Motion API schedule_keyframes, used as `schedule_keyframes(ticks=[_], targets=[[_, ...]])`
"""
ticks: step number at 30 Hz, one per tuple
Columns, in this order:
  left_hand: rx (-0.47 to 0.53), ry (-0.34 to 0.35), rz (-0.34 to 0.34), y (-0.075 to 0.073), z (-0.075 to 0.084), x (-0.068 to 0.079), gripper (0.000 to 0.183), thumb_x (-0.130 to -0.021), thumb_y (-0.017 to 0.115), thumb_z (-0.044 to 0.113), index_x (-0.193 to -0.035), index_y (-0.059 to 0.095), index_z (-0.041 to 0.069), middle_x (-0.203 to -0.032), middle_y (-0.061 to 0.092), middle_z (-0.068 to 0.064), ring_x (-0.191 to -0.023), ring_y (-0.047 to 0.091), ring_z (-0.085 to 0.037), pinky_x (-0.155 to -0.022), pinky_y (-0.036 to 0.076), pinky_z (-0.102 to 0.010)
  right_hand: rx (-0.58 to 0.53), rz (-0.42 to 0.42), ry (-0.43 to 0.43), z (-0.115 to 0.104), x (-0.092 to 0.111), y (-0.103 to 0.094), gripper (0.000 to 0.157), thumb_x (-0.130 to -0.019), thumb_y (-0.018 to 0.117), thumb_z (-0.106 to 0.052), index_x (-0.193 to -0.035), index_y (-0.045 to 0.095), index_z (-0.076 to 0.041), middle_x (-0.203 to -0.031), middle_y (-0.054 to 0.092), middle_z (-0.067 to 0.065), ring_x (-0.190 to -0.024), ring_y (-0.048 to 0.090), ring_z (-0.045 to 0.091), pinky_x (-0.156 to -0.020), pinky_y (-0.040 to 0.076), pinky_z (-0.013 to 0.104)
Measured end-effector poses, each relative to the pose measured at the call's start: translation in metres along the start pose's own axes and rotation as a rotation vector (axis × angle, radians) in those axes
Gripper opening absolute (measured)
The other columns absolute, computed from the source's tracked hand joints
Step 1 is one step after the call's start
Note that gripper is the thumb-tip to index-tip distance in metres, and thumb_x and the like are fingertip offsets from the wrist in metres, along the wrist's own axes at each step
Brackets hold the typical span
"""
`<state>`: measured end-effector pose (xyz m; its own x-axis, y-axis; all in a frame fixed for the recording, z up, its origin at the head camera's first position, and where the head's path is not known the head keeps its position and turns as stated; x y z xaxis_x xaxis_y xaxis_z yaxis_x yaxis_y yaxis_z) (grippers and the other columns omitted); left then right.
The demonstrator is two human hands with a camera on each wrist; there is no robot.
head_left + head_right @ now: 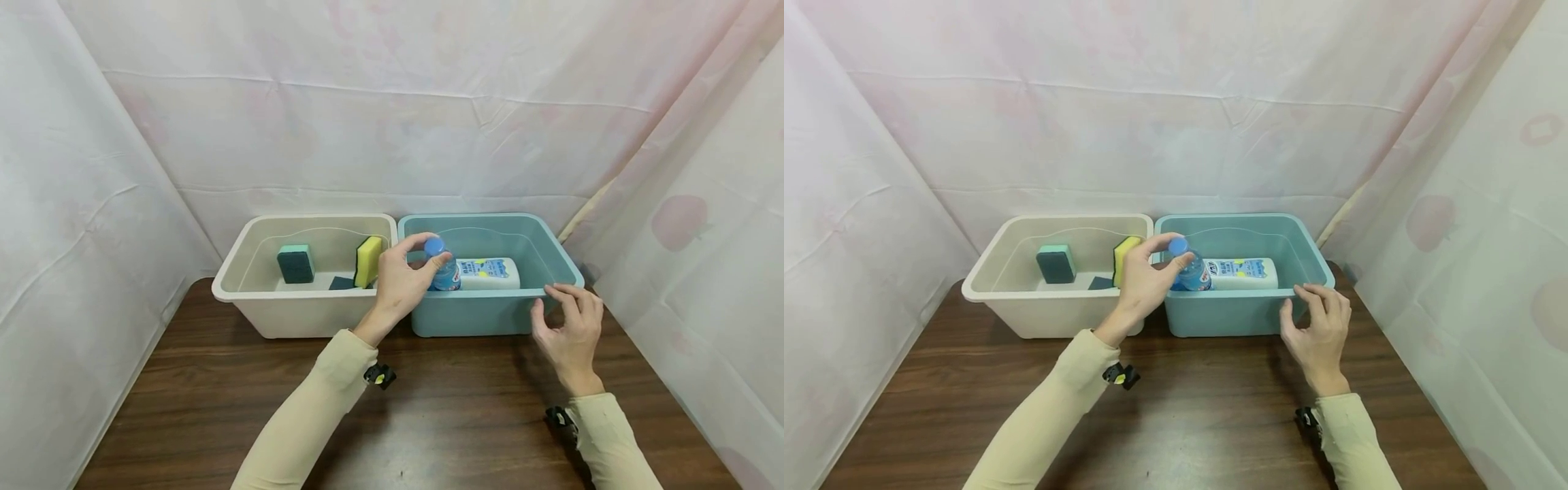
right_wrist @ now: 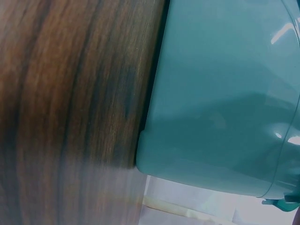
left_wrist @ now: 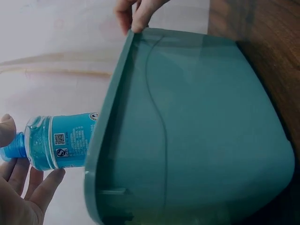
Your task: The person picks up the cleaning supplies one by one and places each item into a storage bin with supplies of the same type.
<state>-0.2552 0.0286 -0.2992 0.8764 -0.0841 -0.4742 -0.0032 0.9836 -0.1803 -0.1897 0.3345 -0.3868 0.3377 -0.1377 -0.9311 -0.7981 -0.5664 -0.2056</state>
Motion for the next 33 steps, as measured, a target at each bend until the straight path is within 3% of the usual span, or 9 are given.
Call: schedule_keyframes(ticks=[6, 10, 15, 24, 33], targets=[[-0.059, -0.026, -0.02, 0.005, -0.012, 0.001, 0.034, -0.092, 0.086, 0.027, -0.12, 0.077, 0.011, -0.113, 0.077, -0.01, -0.109, 0.073, -0.023, -0.093, 0.064, -0.044, 0.003, -0.001, -0.001, -0.002, 0.0, 0.0, 0.031, -0.091, 0.069, -0.025, -0.103, 0.078, 0.002, -0.11, 0.071, 0.028, -0.098, 0.055, 0.052, -0.099, 0.036, 0.038], [-0.095, -0.05, -0.04, 0.008, -0.019, 0.002, 0.036, -0.092, 0.086, 0.029, -0.121, 0.076, 0.011, -0.112, 0.077, -0.009, -0.107, 0.073, -0.023, -0.096, 0.063, -0.045, 0.003, -0.006, -0.003, -0.002, 0.0, 0.0, 0.03, -0.091, 0.069, -0.023, -0.103, 0.078, 0.002, -0.111, 0.071, 0.028, -0.099, 0.055, 0.052, -0.099, 0.036, 0.039], [-0.137, -0.064, -0.055, 0.01, -0.025, 0.005, 0.034, -0.092, 0.085, 0.031, -0.12, 0.077, 0.013, -0.109, 0.078, -0.008, -0.103, 0.073, -0.022, -0.092, 0.063, -0.048, 0.0, -0.016, -0.001, -0.003, 0.001, 0.001, 0.029, -0.09, 0.07, -0.021, -0.104, 0.078, 0.003, -0.111, 0.07, 0.028, -0.1, 0.055, 0.052, -0.098, 0.037, 0.044], [-0.211, -0.045, -0.073, 0.015, -0.032, 0.006, 0.035, -0.091, 0.085, 0.031, -0.121, 0.078, 0.014, -0.104, 0.079, -0.004, -0.099, 0.075, -0.019, -0.085, 0.063, -0.039, 0.003, -0.012, -0.001, -0.004, 0.002, 0.001, 0.027, -0.088, 0.071, -0.018, -0.104, 0.078, 0.002, -0.111, 0.071, 0.027, -0.1, 0.055, 0.051, -0.101, 0.037, 0.041], [-0.332, -0.031, -0.118, 0.022, -0.033, 0.005, 0.036, -0.093, 0.083, 0.033, -0.124, 0.078, 0.015, -0.11, 0.08, -0.003, -0.105, 0.074, -0.018, -0.089, 0.06, -0.038, -0.009, 0.012, -0.005, -0.005, 0.002, 0.002, 0.026, -0.087, 0.071, -0.016, -0.103, 0.078, 0.003, -0.109, 0.071, 0.027, -0.099, 0.055, 0.051, -0.102, 0.036, 0.04]])
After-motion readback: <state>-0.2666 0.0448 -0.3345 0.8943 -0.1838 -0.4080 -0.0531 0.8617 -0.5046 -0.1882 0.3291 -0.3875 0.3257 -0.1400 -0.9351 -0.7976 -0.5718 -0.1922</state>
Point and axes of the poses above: each hand's wrist, its own x-axis away from the middle knuckle, its own y-axis out of the palm, z = x × y, the point moved 7 cm from there along -x, towards the middle knuckle
